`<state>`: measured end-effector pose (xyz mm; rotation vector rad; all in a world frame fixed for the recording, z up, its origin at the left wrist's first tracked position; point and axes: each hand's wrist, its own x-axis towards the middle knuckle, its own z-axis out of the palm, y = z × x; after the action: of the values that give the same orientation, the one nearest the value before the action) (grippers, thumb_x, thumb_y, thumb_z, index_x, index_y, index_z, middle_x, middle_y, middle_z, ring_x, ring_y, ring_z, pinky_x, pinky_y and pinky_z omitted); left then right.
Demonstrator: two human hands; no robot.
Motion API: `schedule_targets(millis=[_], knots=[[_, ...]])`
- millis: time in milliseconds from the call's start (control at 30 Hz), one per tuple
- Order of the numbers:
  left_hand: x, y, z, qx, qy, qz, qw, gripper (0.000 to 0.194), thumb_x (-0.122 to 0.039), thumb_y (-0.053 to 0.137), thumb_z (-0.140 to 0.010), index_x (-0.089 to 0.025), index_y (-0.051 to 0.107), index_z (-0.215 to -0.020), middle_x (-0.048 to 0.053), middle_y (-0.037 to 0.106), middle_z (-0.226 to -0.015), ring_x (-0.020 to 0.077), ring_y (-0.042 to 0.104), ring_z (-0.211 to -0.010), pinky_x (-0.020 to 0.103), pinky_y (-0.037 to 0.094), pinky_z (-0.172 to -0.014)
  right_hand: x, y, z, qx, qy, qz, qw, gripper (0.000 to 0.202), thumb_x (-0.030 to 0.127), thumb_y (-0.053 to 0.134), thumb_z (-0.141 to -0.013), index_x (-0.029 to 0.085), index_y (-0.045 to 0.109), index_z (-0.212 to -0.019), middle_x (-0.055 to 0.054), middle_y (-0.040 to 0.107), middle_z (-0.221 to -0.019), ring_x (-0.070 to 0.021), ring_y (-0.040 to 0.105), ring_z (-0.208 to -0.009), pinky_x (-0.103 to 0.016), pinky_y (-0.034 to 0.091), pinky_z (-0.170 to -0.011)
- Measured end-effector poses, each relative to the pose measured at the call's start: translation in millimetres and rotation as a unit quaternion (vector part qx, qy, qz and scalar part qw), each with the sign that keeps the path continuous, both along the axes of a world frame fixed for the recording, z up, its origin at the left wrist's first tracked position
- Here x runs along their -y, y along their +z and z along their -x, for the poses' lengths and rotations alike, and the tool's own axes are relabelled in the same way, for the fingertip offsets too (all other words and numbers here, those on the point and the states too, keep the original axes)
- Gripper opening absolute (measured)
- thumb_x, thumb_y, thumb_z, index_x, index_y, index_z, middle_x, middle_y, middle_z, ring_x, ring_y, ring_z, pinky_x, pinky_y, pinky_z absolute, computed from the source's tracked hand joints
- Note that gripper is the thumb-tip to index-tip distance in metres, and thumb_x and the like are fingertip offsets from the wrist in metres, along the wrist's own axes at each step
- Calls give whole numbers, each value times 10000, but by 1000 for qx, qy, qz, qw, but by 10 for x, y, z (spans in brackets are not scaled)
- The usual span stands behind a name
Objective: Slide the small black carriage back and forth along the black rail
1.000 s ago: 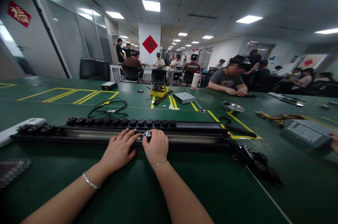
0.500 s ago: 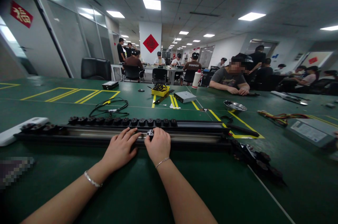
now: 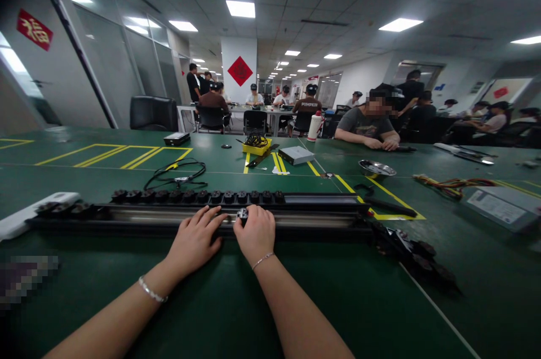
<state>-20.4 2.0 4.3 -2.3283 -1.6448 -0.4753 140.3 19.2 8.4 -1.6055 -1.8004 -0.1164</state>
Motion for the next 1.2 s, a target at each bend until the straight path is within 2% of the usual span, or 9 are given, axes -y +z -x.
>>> schedule_targets(millis=[500,800,1000,1200], knots=[[7,9,-9,3,6,5,1000,507,-298,494,-767,-325,454,-1271,0,414,-1405,270,313,-1300,435,344,-943,-16,4,-21,6,-11,6,1000,134,255,515,-741,192,528,-859,-44,599,-833,-197,540,-842,-309,360,-808],[-12,-4,-10,7,9,4,1000,596,-307,474,-770,-274,357,-1354,13,428,-1400,255,323,-1298,428,333,-963,-18,22,-57,25,-18,3,1000,105,249,512,-730,198,518,-822,-43,596,-822,-200,524,-827,-319,349,-816],[-15,7,-16,4,18,10,1000,583,-317,484,-763,-263,392,-1337,27,433,-1397,258,321,-1302,427,344,-957,-35,-4,-120,24,-19,-9,999,86,253,504,-732,202,514,-801,-41,596,-819,-196,527,-830,-332,341,-850],[-24,-10,-5,4,16,11,1000,572,-313,472,-766,-257,402,-1331,21,434,-1397,253,328,-1297,436,339,-962,-29,8,-123,20,-23,-7,1000,79,253,512,-724,205,516,-786,-42,601,-818,-199,525,-810,-325,352,-804]])
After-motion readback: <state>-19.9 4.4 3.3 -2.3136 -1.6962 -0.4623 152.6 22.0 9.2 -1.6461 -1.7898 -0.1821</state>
